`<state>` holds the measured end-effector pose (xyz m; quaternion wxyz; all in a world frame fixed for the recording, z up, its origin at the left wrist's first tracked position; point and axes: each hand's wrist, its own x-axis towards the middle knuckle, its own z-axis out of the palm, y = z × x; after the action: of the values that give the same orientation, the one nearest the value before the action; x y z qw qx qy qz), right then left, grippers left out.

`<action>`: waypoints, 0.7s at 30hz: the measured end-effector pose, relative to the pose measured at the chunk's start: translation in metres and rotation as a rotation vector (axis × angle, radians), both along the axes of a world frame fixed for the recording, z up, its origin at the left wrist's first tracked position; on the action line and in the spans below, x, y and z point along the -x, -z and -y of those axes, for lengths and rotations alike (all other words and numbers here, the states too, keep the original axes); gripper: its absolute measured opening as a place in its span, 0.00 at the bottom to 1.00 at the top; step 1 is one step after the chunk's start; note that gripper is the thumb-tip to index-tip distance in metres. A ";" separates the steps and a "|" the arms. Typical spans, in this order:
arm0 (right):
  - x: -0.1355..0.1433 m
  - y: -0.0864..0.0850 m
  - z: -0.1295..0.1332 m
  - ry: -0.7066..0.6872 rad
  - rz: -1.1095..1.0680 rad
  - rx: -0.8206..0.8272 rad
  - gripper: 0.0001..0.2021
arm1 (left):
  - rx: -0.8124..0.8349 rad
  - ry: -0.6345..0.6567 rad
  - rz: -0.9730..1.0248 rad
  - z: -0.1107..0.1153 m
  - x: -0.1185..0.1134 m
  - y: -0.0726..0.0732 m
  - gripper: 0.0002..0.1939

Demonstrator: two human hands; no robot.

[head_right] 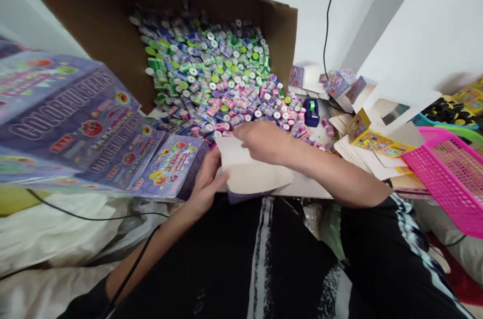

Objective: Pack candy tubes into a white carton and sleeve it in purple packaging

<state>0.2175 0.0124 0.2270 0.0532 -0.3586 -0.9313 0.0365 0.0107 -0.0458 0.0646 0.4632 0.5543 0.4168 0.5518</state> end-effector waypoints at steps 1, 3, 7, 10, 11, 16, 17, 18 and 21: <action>0.004 0.004 -0.007 -0.032 -0.036 0.050 0.03 | 0.059 -0.027 0.051 -0.006 -0.003 0.000 0.35; 0.003 0.004 -0.029 -0.126 -0.159 0.179 0.06 | 0.139 -0.096 0.141 -0.017 -0.010 0.003 0.27; -0.013 -0.012 -0.103 0.074 -0.395 0.228 0.18 | 0.142 -0.176 0.223 -0.029 -0.018 0.012 0.26; -0.017 -0.013 -0.173 0.514 -0.356 0.056 0.14 | 0.115 -0.256 0.248 -0.026 -0.016 0.021 0.27; -0.016 -0.010 -0.196 0.604 -0.322 0.021 0.11 | 0.103 -0.283 0.238 -0.024 -0.013 0.024 0.27; -0.010 0.008 -0.295 0.741 -0.220 -0.033 0.05 | 0.094 -0.204 0.140 -0.013 -0.009 0.038 0.26; -0.010 0.009 -0.312 0.761 -0.212 -0.043 0.08 | 0.103 -0.216 0.166 -0.012 -0.011 0.039 0.28; -0.010 0.009 -0.329 0.780 -0.207 -0.052 0.11 | 0.109 -0.243 0.196 -0.011 -0.014 0.038 0.31; -0.012 0.008 -0.376 0.831 -0.214 -0.057 0.18 | 0.129 -0.262 0.233 -0.011 -0.019 0.035 0.40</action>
<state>0.2292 0.3887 0.2188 0.1694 -0.6958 -0.6976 0.0233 0.0293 -0.0345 0.0301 0.4671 0.3967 0.4634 0.6401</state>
